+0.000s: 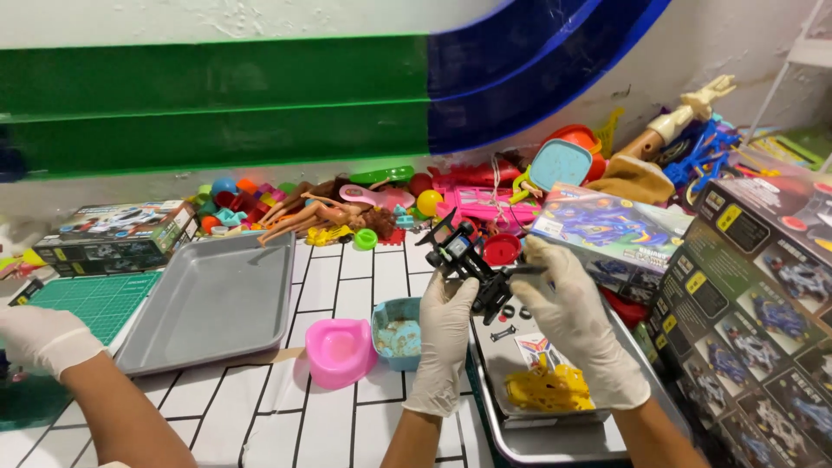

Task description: The person assembles a toy vehicle by attaching small black wheels to a black chassis and then fitting a yellow body shell onto the frame. They manipulate the parts by hand, aligning the wheels and snapping the shell into place on a cluttered table.

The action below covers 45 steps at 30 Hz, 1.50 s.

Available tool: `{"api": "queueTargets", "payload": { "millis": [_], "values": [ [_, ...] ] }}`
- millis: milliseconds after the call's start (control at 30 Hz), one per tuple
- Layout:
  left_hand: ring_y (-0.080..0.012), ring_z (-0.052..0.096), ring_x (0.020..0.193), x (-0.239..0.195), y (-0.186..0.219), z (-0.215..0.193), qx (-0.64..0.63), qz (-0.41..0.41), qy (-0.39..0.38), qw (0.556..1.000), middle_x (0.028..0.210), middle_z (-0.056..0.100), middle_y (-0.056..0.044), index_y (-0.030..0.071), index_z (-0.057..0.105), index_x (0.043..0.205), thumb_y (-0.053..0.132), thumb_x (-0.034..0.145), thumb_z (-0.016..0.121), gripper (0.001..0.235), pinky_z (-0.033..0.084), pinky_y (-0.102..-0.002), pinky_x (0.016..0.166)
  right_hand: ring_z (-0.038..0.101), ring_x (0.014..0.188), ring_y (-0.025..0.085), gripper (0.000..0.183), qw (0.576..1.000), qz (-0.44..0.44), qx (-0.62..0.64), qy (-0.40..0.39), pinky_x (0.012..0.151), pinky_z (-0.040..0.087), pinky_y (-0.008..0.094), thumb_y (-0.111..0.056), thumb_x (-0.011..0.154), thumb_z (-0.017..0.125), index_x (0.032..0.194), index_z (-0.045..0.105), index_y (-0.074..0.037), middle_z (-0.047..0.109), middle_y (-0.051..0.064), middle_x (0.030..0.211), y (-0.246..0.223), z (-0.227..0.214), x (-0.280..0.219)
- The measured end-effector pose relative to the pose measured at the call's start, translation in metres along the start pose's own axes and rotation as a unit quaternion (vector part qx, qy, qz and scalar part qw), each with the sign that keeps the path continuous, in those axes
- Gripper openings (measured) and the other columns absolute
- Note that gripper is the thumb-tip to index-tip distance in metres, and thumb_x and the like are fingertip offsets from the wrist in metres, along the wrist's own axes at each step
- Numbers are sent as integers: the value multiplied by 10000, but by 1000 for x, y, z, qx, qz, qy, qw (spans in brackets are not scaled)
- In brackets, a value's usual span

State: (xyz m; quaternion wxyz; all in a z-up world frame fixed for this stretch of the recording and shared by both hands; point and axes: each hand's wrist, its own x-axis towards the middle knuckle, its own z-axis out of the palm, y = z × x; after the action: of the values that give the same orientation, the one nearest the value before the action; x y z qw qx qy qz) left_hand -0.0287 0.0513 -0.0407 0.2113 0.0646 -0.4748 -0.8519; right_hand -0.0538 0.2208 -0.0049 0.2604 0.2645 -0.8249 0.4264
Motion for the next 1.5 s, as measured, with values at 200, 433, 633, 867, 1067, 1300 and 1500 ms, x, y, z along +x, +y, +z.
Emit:
{"api": "queueTargets", "payload": {
  "millis": [200, 433, 633, 867, 1067, 1300, 1500],
  "values": [
    [-130, 658, 876, -20, 27, 12, -7, 62, 5, 998, 988, 748, -48, 64, 691, 1127, 2, 842, 666, 293, 568, -288, 854, 546, 1219, 376, 1228, 968, -92, -219, -86, 1023, 444, 474, -464, 638, 924, 1580, 279, -11, 545, 246, 1394, -21, 35, -2],
    [-104, 675, 836, -13, 24, 11, 4, 16, 37, 999, 971, 761, -18, 202, 701, 1190, 31, 851, 760, 384, 607, -236, 701, 574, 1184, 308, 1136, 972, -43, -194, -126, 1009, 485, 462, -335, 570, 896, 1573, 378, -210, 614, 78, 1209, -30, 25, 13],
    [-126, 662, 898, -17, 32, 13, 11, 19, 17, 1000, 992, 756, -56, 151, 707, 1168, 29, 853, 767, 343, 602, -270, 740, 573, 1198, 277, 1016, 975, -45, -185, -118, 996, 474, 425, -333, 557, 918, 1468, 492, -191, 615, 53, 1175, -28, 21, 14],
    [-137, 635, 785, 6, 16, -3, 48, 12, 99, 994, 929, 720, -37, 156, 717, 1154, 144, 869, 768, 289, 591, -268, 630, 465, 1387, 370, 1059, 977, -9, -71, -199, 1127, 424, 480, -406, 655, 906, 1552, 390, -179, 489, 152, 1473, -37, -1, 27],
    [-230, 650, 727, 6, 22, -24, 47, 34, 97, 994, 925, 687, -128, 68, 681, 1200, 135, 920, 687, 289, 584, -335, 548, 673, 1147, 293, 262, 936, 56, -195, -287, 992, 551, 434, -369, 891, 673, 1133, 746, -298, 725, 45, 1135, 20, 35, 31],
    [-335, 553, 1284, 22, -13, -51, 111, 12, 87, 990, 1415, 557, -176, 93, 615, 1382, 352, 932, 665, 522, 471, -488, 1067, 741, 987, 266, 148, 871, 14, -357, -338, 862, 614, 408, -194, 838, 770, 974, 744, -143, 737, 56, 933, 48, 69, 24],
    [-399, 342, 1464, -6, 30, -26, 132, -3, 75, 988, 1567, 382, -242, 15, 460, 1494, 402, 933, 633, 703, 296, -500, 1210, 706, 1071, 256, 238, 958, 15, -158, -237, 920, 589, 400, -197, 859, 714, 1086, 716, -268, 729, 37, 1057, 56, 37, 34]
  ]
}}
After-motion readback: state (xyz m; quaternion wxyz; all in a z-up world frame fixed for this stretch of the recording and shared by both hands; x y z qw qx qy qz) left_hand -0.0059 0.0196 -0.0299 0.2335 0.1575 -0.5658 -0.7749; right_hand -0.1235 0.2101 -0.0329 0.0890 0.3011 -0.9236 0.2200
